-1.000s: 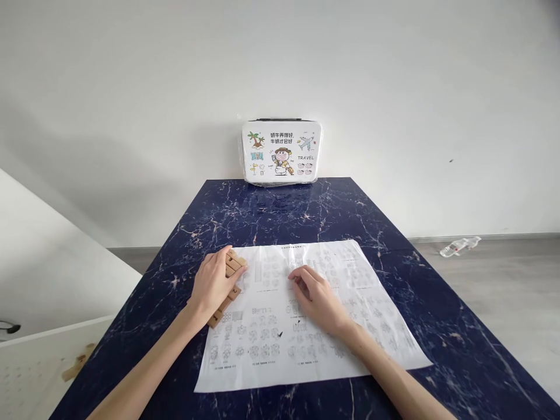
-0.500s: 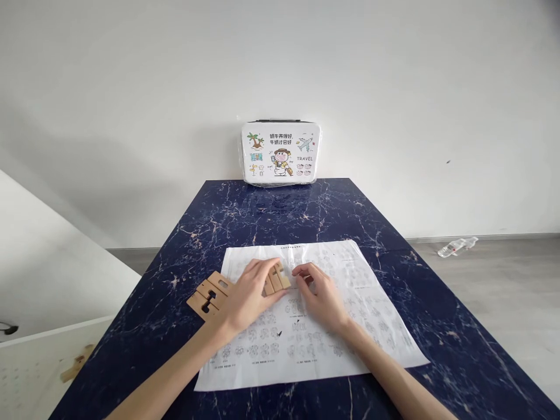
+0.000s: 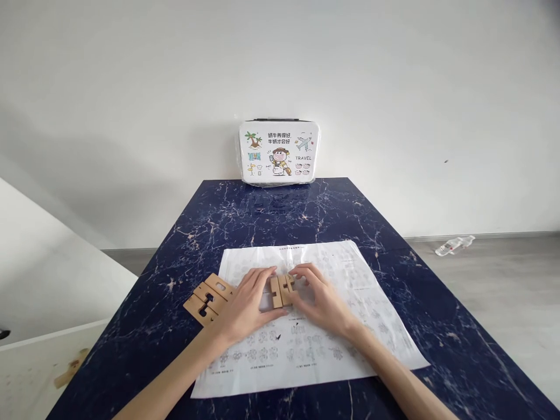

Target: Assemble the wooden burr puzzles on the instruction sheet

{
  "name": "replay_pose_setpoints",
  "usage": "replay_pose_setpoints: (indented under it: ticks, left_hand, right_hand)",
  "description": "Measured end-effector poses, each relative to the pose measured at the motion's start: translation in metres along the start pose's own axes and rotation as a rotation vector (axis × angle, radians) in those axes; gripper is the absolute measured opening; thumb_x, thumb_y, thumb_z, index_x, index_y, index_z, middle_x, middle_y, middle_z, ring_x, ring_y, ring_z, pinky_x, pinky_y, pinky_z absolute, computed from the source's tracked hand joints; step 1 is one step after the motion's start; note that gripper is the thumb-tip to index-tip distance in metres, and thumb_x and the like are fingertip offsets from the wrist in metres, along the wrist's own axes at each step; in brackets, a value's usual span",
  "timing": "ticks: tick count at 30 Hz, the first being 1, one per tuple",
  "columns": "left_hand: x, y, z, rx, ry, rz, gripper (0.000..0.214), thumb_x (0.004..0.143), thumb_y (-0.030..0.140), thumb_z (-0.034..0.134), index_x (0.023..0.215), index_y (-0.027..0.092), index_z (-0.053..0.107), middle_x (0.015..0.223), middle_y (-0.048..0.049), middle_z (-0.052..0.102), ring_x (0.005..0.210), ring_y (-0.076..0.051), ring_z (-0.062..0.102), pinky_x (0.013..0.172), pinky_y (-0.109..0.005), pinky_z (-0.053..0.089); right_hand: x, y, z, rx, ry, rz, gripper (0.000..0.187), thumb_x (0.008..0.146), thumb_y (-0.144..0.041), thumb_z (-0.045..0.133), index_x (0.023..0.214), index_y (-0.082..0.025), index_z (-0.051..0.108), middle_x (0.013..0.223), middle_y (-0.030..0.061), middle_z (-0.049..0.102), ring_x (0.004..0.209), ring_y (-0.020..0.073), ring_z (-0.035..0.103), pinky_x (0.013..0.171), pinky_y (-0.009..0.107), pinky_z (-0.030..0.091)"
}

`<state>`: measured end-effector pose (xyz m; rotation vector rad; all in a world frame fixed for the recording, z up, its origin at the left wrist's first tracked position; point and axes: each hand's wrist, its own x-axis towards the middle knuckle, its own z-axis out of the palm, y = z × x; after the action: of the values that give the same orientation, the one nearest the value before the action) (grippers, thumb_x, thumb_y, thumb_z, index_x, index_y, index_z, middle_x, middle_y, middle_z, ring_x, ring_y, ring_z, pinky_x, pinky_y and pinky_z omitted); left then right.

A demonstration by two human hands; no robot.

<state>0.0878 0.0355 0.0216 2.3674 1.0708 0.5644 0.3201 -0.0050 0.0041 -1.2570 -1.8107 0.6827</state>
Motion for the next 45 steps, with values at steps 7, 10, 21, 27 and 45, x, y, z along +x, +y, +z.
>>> replay_pose_setpoints:
  ticks: [7, 10, 21, 27, 45]
  left_hand:
    - [-0.004, -0.004, -0.003, -0.096, -0.018, -0.025, 0.071, 0.095, 0.049, 0.079, 0.155, 0.037, 0.043, 0.145, -0.0091, 0.059, 0.133, -0.036, 0.061, 0.108, -0.057, 0.054]
    - [-0.003, -0.003, -0.007, -0.158, -0.045, -0.095, 0.073, 0.092, 0.049, 0.081, 0.154, 0.038, 0.043, 0.146, -0.0083, 0.060, 0.133, -0.037, 0.061, 0.107, -0.057, 0.054]
    - [0.001, 0.021, -0.020, -1.002, -0.039, -0.339, 0.062, 0.104, 0.075, 0.038, 0.080, 0.021, 0.054, 0.064, 0.0050, 0.039, 0.050, -0.010, 0.033, 0.051, -0.026, 0.031]
    - [0.001, 0.026, -0.016, -1.302, -0.169, -0.449, 0.062, 0.102, 0.079, 0.043, 0.088, 0.020, 0.054, 0.068, 0.0069, 0.035, 0.052, -0.008, 0.017, 0.051, -0.026, 0.017]
    - [0.000, 0.032, -0.018, -1.384, -0.141, -0.454, 0.040, 0.104, 0.058, 0.059, 0.109, 0.019, 0.064, 0.082, 0.0034, 0.041, 0.059, -0.009, 0.024, 0.055, -0.026, 0.021]
  right_hand:
    - [-0.003, 0.009, -0.009, -0.066, -0.153, -0.058, 0.073, 0.094, -0.035, 0.078, 0.156, -0.037, 0.039, 0.152, 0.0105, 0.052, 0.143, 0.0354, 0.049, 0.114, 0.060, 0.050]
    - [-0.002, 0.012, -0.010, -0.061, -0.139, -0.017, 0.067, 0.093, -0.032, 0.079, 0.151, -0.035, 0.045, 0.140, 0.0105, 0.062, 0.131, 0.0348, 0.058, 0.106, 0.059, 0.054]
    - [0.004, -0.002, -0.020, 0.620, -0.021, 0.206, 0.050, 0.093, -0.064, 0.073, 0.129, -0.029, 0.069, 0.102, 0.0062, 0.063, 0.092, 0.0246, 0.059, 0.088, 0.043, 0.050]
    - [0.003, -0.006, -0.015, 1.067, -0.048, 0.378, 0.065, 0.104, -0.078, 0.038, 0.082, -0.022, 0.063, 0.076, 0.0013, 0.052, 0.055, 0.0128, 0.028, 0.058, 0.032, 0.028]
    - [0.001, -0.012, -0.009, 1.026, -0.076, 0.362, 0.037, 0.106, -0.058, 0.061, 0.113, -0.023, 0.069, 0.078, -0.0045, 0.032, 0.059, 0.0116, 0.021, 0.055, 0.030, 0.020]
